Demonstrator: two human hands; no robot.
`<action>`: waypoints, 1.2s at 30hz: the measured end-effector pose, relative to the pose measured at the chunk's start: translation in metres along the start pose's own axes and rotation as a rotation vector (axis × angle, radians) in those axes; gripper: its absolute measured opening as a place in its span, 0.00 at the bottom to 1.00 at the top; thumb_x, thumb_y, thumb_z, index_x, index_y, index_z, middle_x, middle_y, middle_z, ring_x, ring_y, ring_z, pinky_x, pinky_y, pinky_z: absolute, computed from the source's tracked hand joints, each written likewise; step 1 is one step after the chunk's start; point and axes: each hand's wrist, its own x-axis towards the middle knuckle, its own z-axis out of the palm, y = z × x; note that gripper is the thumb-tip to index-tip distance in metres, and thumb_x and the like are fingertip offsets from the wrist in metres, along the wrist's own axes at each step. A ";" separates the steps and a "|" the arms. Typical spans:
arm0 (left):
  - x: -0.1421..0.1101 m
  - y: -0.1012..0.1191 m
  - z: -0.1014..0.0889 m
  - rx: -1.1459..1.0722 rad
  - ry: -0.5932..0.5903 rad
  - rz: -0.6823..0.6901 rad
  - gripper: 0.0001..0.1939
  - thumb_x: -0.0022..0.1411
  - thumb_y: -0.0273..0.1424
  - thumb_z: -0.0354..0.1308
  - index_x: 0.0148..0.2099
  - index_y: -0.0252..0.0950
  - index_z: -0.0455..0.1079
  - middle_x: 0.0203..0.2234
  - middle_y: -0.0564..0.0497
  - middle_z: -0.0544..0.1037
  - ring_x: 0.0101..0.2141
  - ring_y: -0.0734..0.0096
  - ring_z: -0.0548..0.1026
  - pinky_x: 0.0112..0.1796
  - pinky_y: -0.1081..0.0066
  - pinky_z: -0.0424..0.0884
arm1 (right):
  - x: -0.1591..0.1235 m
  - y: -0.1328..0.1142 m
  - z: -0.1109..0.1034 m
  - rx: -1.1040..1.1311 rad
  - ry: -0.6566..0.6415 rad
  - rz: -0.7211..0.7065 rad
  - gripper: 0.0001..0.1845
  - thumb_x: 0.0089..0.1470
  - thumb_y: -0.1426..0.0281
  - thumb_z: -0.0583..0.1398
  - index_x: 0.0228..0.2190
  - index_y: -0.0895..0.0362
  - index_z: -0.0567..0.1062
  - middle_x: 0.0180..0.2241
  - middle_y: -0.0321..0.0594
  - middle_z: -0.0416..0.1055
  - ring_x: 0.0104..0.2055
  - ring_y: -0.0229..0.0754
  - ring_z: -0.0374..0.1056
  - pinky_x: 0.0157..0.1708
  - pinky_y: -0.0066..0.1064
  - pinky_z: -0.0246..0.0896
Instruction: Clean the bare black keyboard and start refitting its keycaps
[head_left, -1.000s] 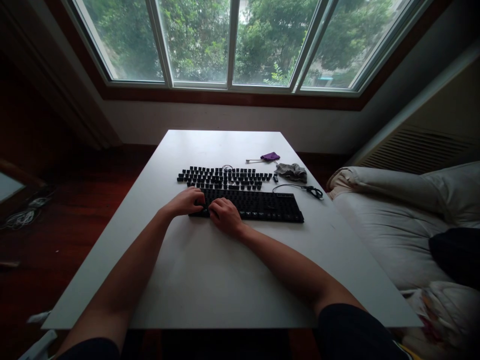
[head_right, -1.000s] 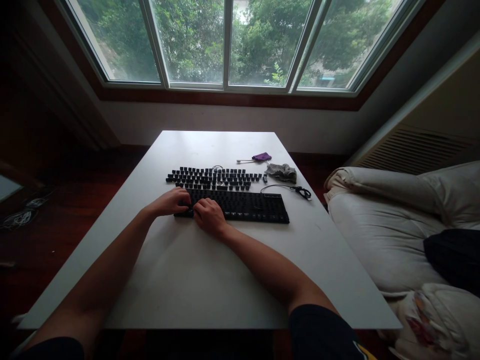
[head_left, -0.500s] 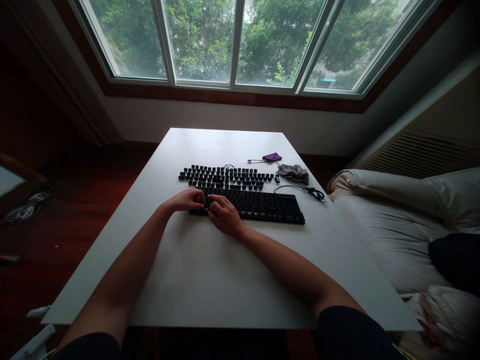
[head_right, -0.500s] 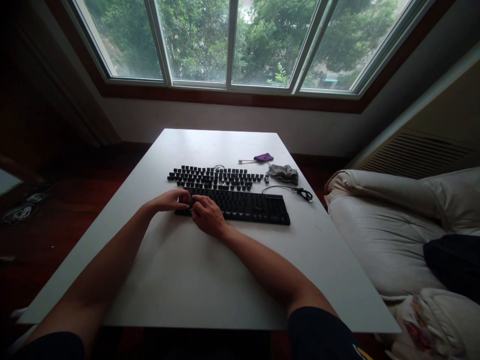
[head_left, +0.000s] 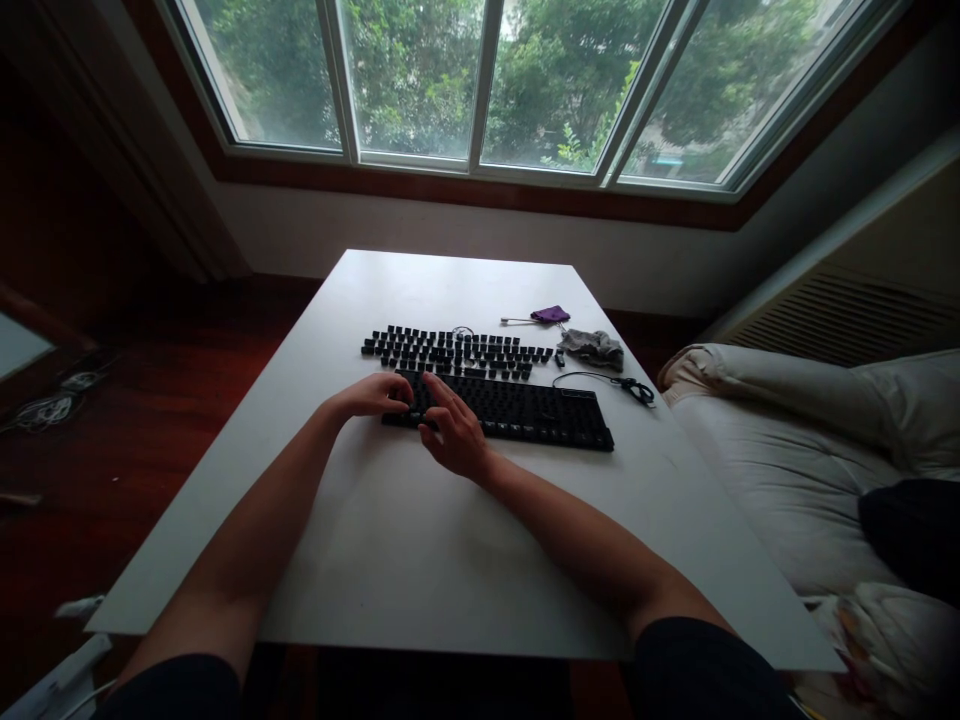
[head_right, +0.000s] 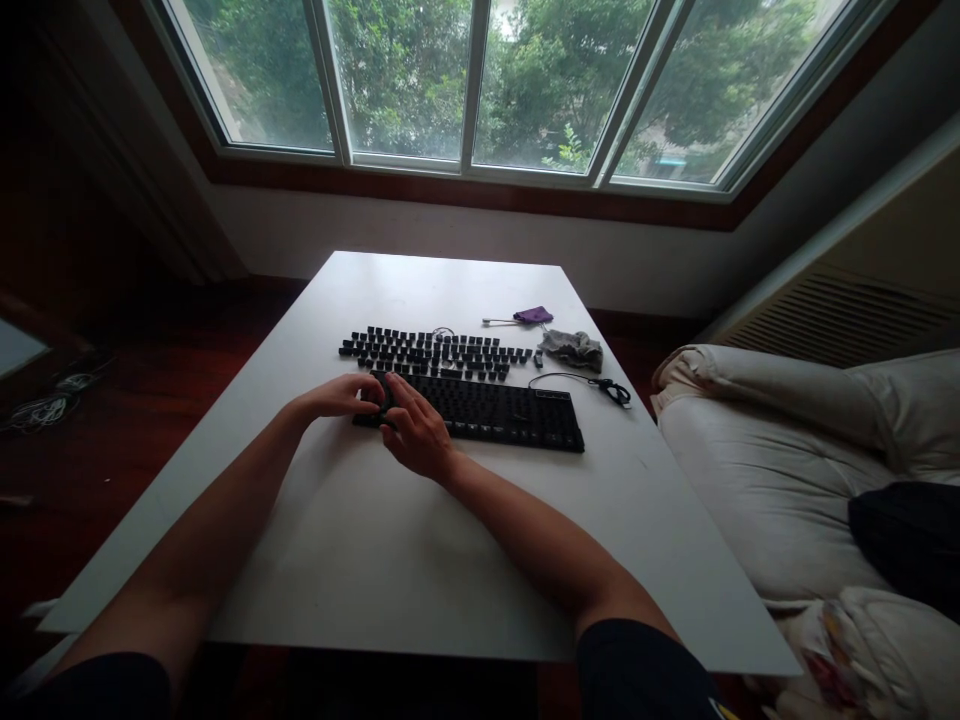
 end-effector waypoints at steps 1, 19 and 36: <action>0.000 -0.001 0.000 0.001 0.003 -0.005 0.16 0.55 0.42 0.64 0.40 0.37 0.78 0.32 0.49 0.78 0.33 0.64 0.73 0.35 0.68 0.69 | 0.000 0.000 0.003 -0.004 -0.049 -0.011 0.04 0.62 0.71 0.57 0.40 0.55 0.70 0.67 0.51 0.60 0.70 0.50 0.56 0.68 0.50 0.54; -0.004 -0.023 -0.004 -0.149 -0.077 0.038 0.18 0.57 0.40 0.62 0.46 0.36 0.75 0.36 0.49 0.77 0.35 0.67 0.73 0.37 0.70 0.69 | -0.002 0.005 0.023 0.003 -0.235 0.015 0.13 0.62 0.78 0.53 0.45 0.58 0.73 0.63 0.51 0.67 0.69 0.47 0.58 0.68 0.45 0.56; -0.011 -0.017 -0.009 -0.285 -0.078 0.025 0.15 0.57 0.40 0.64 0.43 0.35 0.73 0.34 0.50 0.76 0.34 0.68 0.72 0.36 0.70 0.69 | 0.000 -0.001 0.016 0.036 -0.118 0.018 0.08 0.64 0.77 0.54 0.40 0.56 0.72 0.59 0.50 0.71 0.65 0.48 0.64 0.65 0.46 0.59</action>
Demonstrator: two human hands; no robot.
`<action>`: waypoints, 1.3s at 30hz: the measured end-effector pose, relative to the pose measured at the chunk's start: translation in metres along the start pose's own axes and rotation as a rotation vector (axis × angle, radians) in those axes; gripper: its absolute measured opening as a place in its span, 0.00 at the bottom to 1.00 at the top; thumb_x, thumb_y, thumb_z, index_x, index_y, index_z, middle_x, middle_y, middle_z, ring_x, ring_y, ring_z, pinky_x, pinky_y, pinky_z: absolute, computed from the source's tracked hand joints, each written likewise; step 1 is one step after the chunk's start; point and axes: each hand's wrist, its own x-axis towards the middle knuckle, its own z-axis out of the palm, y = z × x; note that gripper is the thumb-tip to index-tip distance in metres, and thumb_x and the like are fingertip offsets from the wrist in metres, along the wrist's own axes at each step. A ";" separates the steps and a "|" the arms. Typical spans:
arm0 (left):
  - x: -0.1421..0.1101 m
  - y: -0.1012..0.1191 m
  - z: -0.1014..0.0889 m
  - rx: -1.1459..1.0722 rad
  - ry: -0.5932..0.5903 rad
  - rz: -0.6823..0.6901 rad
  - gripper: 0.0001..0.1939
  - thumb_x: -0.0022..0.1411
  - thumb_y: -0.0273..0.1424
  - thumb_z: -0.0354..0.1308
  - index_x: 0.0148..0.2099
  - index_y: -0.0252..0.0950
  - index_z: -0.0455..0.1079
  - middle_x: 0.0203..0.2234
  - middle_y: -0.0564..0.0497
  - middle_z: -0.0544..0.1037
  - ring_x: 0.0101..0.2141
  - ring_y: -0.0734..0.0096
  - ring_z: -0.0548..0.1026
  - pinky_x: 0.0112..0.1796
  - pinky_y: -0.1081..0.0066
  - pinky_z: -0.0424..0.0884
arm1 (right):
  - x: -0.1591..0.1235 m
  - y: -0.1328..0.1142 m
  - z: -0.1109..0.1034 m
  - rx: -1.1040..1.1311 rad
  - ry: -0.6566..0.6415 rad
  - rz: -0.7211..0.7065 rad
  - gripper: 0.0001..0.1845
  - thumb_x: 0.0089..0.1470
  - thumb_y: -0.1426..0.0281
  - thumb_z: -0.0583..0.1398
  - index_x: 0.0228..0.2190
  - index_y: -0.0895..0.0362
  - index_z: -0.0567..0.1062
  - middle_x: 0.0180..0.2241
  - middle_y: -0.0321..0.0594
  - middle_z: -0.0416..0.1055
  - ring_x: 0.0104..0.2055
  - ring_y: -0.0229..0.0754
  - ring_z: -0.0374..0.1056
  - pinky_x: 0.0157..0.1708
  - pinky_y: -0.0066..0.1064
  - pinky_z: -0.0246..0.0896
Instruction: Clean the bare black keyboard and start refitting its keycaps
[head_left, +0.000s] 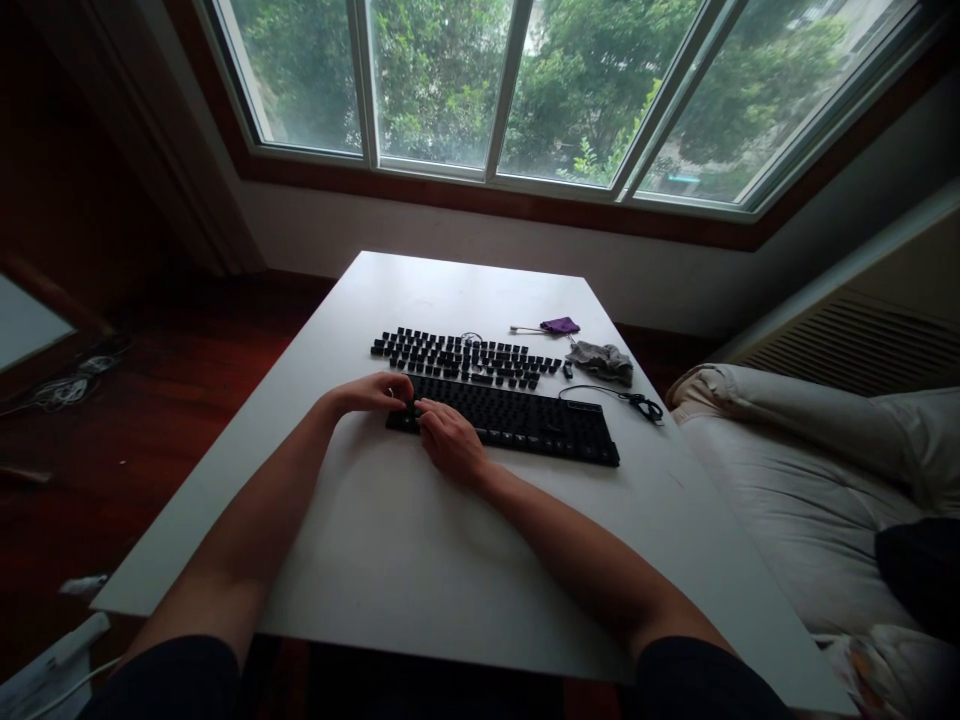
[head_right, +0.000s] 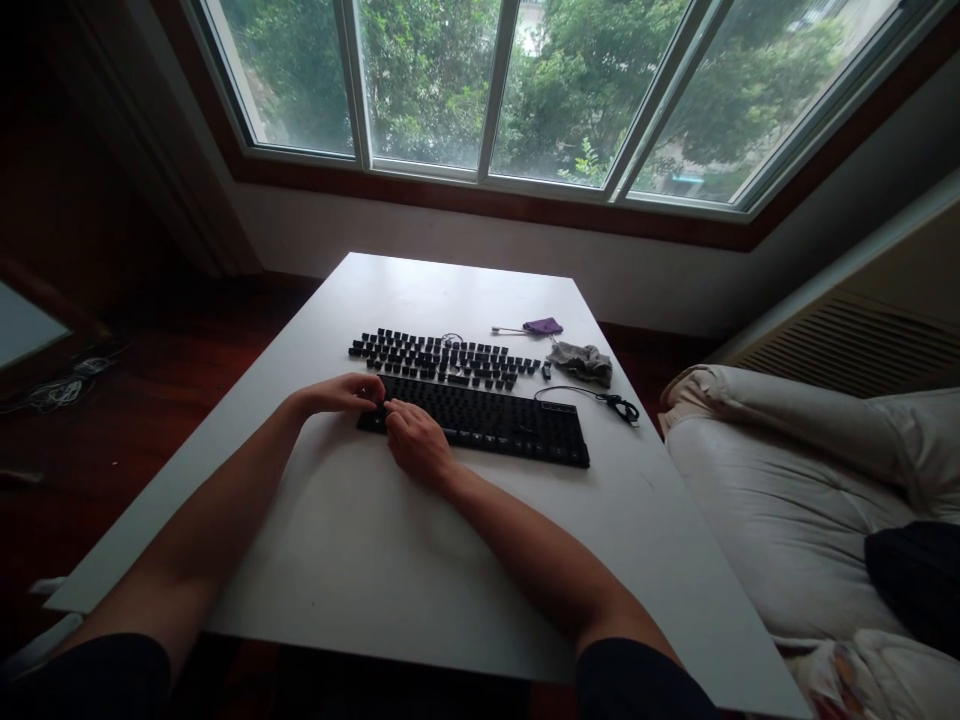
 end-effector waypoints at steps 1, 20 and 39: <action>0.000 -0.002 0.000 0.000 0.067 0.003 0.15 0.58 0.41 0.63 0.42 0.35 0.74 0.34 0.50 0.76 0.35 0.68 0.72 0.36 0.70 0.69 | 0.001 0.001 -0.001 0.000 -0.012 -0.008 0.08 0.64 0.77 0.54 0.39 0.56 0.72 0.58 0.50 0.72 0.64 0.47 0.65 0.64 0.45 0.61; 0.024 -0.044 0.007 0.552 0.809 -0.270 0.22 0.62 0.33 0.59 0.58 0.42 0.73 0.33 0.51 0.79 0.35 0.63 0.76 0.41 0.66 0.70 | -0.001 0.004 -0.013 -0.287 -0.091 0.180 0.05 0.62 0.68 0.60 0.39 0.55 0.74 0.41 0.45 0.73 0.45 0.48 0.65 0.47 0.39 0.61; 0.022 -0.042 0.008 0.490 0.842 -0.287 0.16 0.60 0.32 0.59 0.51 0.42 0.76 0.31 0.50 0.78 0.34 0.62 0.75 0.40 0.66 0.69 | -0.001 0.002 -0.008 -0.289 -0.160 0.096 0.05 0.61 0.70 0.62 0.41 0.54 0.74 0.41 0.46 0.70 0.45 0.49 0.63 0.45 0.39 0.61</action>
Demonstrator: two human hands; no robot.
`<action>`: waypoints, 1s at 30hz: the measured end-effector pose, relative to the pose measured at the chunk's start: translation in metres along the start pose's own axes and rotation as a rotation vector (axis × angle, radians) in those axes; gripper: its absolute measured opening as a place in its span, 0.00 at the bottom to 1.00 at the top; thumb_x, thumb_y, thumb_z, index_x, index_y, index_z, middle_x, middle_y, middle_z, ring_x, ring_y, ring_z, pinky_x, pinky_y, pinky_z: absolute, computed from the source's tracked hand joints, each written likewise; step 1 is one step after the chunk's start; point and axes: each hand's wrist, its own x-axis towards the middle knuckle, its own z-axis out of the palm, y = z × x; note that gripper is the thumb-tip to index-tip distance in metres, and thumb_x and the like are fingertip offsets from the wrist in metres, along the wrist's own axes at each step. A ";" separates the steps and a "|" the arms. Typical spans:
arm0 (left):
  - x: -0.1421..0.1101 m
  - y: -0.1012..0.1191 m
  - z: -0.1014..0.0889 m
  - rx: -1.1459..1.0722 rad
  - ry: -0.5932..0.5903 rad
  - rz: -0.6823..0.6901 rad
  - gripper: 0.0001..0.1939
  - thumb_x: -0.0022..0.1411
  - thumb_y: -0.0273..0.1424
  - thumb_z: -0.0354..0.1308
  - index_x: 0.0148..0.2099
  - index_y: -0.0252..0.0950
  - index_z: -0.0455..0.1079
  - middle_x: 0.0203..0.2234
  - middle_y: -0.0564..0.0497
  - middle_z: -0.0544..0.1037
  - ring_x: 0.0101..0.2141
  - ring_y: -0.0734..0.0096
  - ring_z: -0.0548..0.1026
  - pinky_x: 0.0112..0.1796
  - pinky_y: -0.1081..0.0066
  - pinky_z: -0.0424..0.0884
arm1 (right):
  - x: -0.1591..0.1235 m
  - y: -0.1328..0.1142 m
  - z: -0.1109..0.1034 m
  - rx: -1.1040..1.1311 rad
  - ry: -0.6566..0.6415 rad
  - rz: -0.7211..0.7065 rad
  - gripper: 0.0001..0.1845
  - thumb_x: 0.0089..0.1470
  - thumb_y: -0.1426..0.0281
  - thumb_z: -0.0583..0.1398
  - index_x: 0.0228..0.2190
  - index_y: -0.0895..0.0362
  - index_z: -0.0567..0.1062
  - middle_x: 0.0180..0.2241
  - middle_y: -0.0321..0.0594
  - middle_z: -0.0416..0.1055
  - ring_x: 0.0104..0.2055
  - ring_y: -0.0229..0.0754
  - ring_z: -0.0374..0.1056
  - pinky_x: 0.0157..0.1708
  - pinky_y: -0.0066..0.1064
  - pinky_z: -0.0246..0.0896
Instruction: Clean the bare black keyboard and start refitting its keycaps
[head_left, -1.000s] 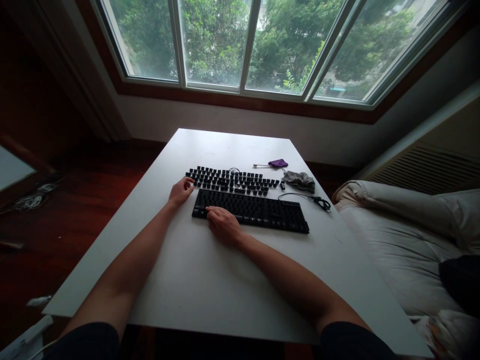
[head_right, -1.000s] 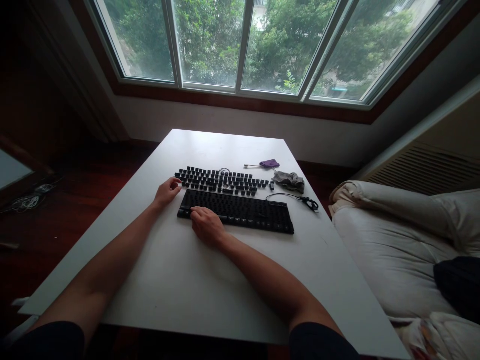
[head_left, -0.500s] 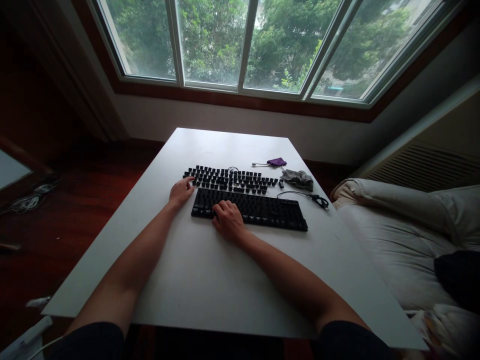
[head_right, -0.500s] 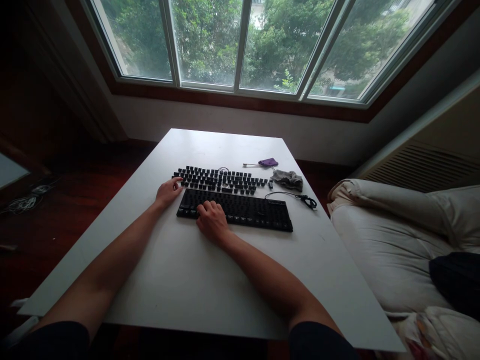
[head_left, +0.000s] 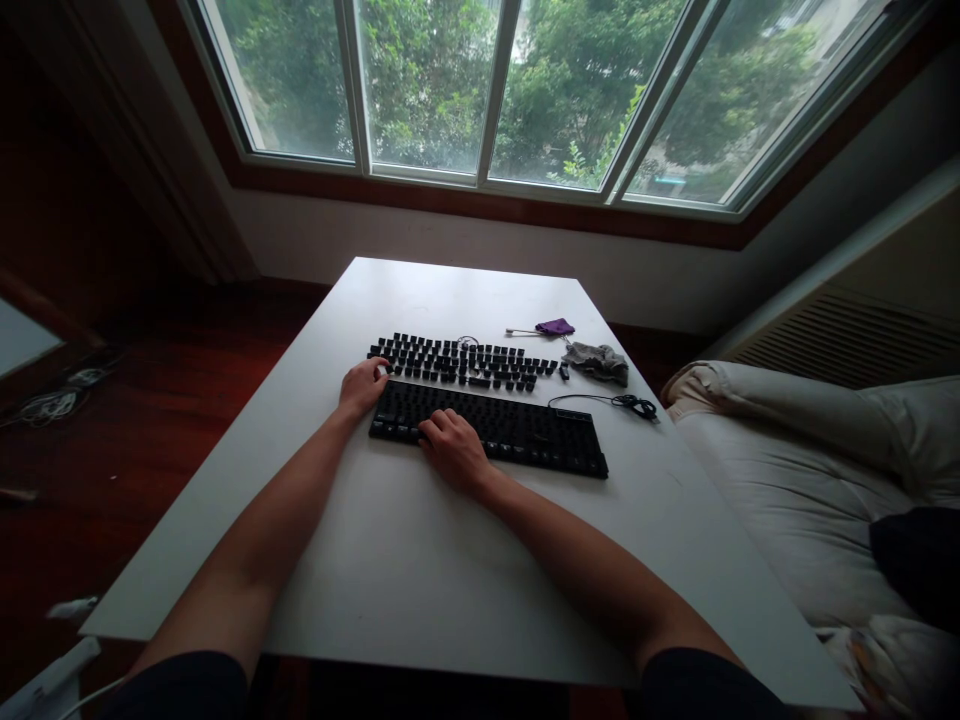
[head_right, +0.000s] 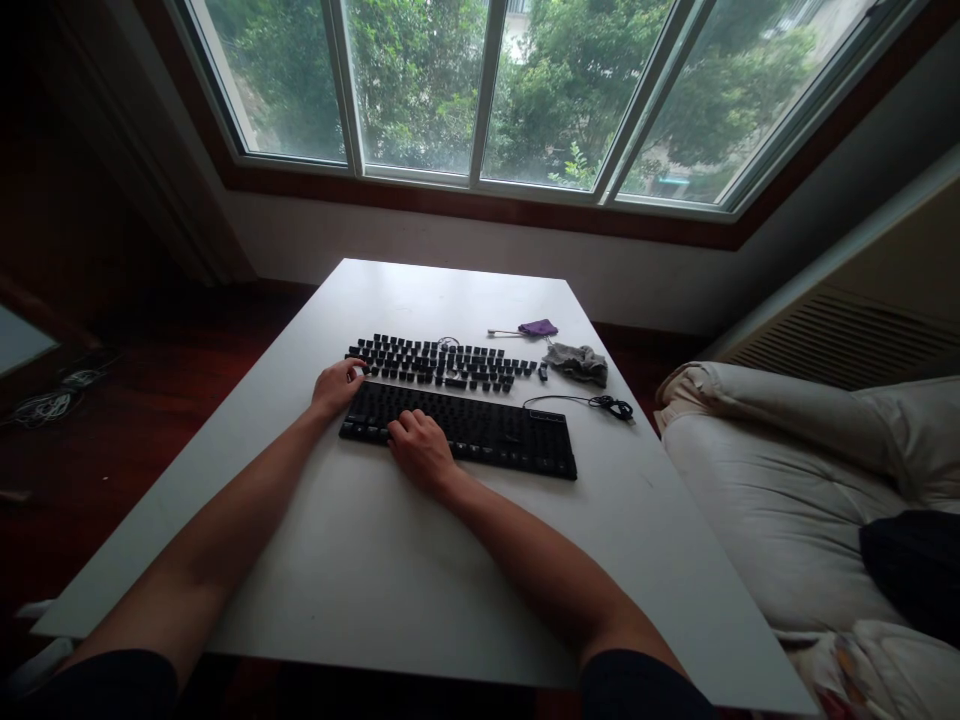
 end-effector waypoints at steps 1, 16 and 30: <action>0.000 0.000 0.000 0.001 0.003 -0.004 0.16 0.60 0.32 0.59 0.50 0.42 0.76 0.32 0.50 0.78 0.34 0.62 0.75 0.40 0.66 0.69 | 0.000 -0.001 0.000 0.000 0.006 -0.006 0.06 0.61 0.70 0.62 0.41 0.54 0.74 0.41 0.45 0.70 0.45 0.49 0.63 0.45 0.39 0.61; -0.002 0.002 -0.001 -0.003 0.020 0.027 0.13 0.63 0.35 0.58 0.49 0.41 0.77 0.34 0.49 0.78 0.34 0.63 0.74 0.41 0.65 0.69 | -0.001 0.000 -0.004 -0.016 0.080 0.011 0.03 0.60 0.73 0.59 0.33 0.55 0.73 0.36 0.43 0.70 0.40 0.46 0.63 0.41 0.36 0.58; -0.014 0.070 -0.064 -0.147 -0.728 0.406 0.13 0.56 0.37 0.61 0.43 0.39 0.79 0.31 0.51 0.80 0.31 0.66 0.75 0.33 0.70 0.69 | -0.001 0.011 -0.004 0.168 0.204 0.162 0.05 0.63 0.70 0.57 0.35 0.54 0.74 0.35 0.42 0.73 0.40 0.47 0.66 0.45 0.38 0.59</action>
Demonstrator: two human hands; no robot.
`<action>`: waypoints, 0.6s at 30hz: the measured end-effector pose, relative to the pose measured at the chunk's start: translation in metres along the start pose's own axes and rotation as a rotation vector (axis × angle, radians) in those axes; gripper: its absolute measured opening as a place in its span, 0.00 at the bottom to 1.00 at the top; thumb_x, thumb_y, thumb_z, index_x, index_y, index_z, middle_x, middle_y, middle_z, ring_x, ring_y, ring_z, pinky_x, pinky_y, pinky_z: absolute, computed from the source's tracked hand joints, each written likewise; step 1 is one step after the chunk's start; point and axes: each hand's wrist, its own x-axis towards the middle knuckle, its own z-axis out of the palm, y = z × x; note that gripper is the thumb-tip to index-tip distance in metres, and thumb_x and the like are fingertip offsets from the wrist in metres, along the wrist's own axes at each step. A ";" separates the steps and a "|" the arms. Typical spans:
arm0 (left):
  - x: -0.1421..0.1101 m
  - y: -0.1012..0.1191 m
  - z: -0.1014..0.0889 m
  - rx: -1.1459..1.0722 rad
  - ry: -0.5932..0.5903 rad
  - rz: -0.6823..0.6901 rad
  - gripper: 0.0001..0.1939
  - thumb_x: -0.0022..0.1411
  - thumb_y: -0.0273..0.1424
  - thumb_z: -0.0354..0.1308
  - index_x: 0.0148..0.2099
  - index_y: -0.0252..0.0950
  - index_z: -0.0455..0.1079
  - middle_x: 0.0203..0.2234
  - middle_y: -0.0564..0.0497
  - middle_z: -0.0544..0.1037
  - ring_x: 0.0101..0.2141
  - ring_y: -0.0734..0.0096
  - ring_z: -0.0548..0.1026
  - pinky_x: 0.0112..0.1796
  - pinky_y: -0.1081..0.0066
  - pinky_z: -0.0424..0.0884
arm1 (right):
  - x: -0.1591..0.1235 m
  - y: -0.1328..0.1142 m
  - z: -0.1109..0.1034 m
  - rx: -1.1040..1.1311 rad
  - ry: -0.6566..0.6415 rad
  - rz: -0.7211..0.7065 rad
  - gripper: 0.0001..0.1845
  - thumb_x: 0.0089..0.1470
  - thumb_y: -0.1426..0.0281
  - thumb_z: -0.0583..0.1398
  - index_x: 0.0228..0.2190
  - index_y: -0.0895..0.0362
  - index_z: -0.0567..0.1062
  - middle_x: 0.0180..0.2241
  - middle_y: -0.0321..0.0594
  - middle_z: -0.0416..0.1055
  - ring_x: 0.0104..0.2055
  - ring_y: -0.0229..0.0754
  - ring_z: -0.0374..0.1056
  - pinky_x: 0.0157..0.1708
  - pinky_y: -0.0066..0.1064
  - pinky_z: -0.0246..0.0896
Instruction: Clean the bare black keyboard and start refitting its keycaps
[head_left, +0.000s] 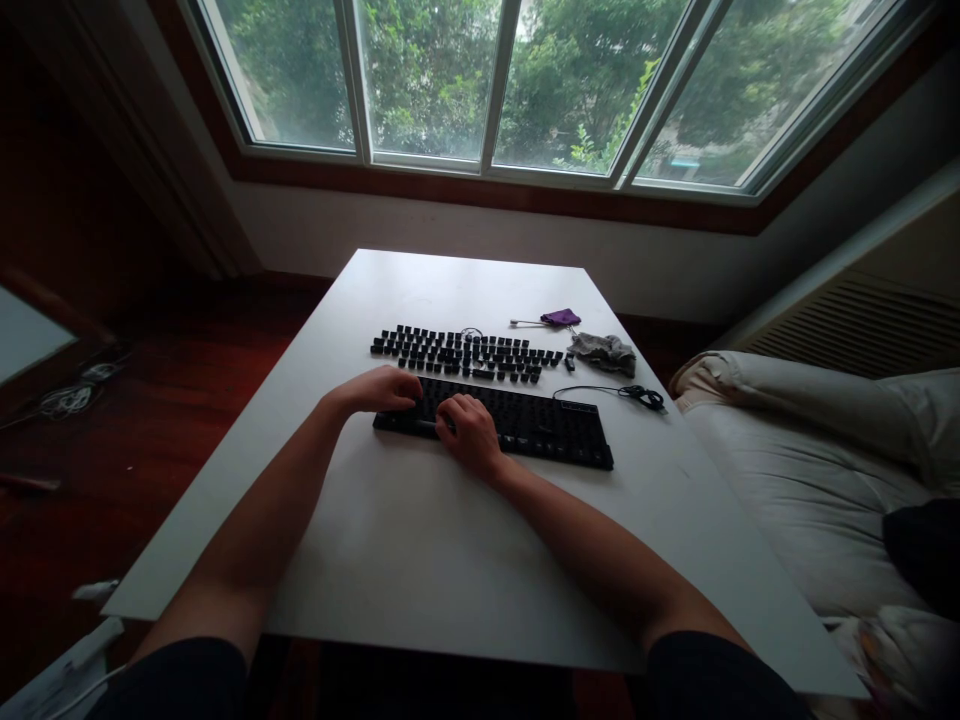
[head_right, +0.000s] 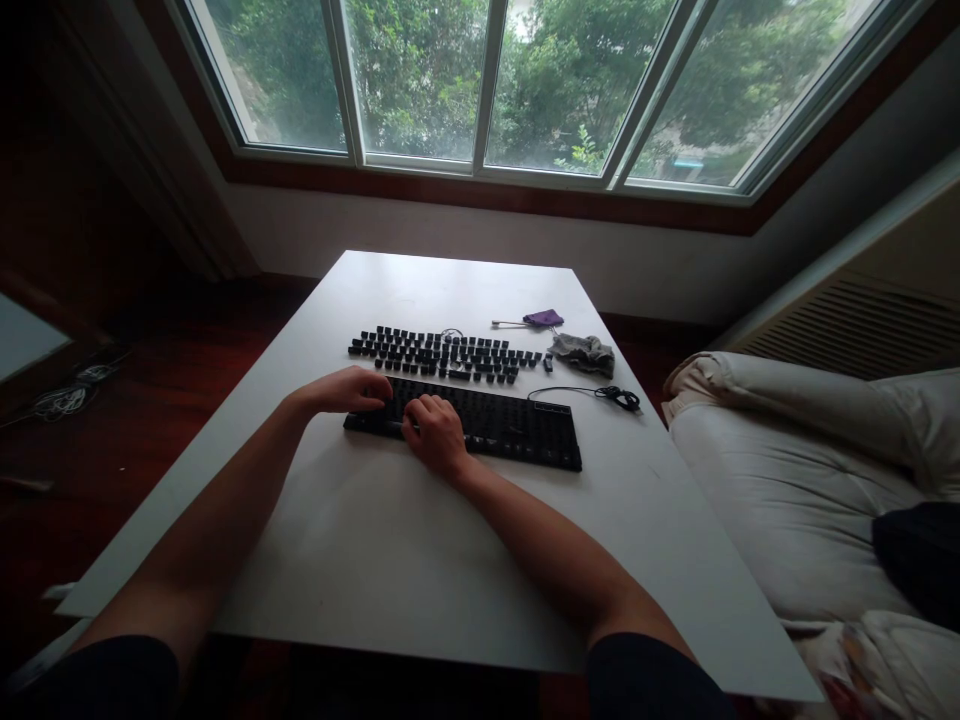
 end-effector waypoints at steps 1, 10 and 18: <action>0.000 0.003 0.002 -0.013 -0.037 -0.009 0.13 0.55 0.37 0.62 0.41 0.40 0.80 0.30 0.52 0.80 0.30 0.66 0.74 0.32 0.70 0.68 | 0.000 0.000 0.000 0.011 0.005 0.009 0.05 0.63 0.70 0.57 0.35 0.54 0.74 0.35 0.42 0.73 0.40 0.47 0.66 0.45 0.38 0.59; 0.003 0.003 0.005 0.030 -0.069 0.071 0.07 0.51 0.33 0.65 0.35 0.40 0.80 0.31 0.51 0.78 0.32 0.65 0.73 0.33 0.69 0.67 | -0.001 0.002 0.003 0.024 0.008 0.014 0.05 0.63 0.70 0.58 0.36 0.54 0.74 0.36 0.42 0.73 0.40 0.47 0.66 0.44 0.38 0.58; 0.003 0.001 0.007 0.115 -0.048 0.059 0.07 0.52 0.34 0.64 0.35 0.40 0.78 0.32 0.50 0.78 0.32 0.65 0.73 0.32 0.69 0.65 | 0.000 0.001 0.003 0.013 -0.050 -0.037 0.05 0.63 0.70 0.58 0.36 0.54 0.75 0.36 0.42 0.74 0.41 0.46 0.67 0.46 0.38 0.57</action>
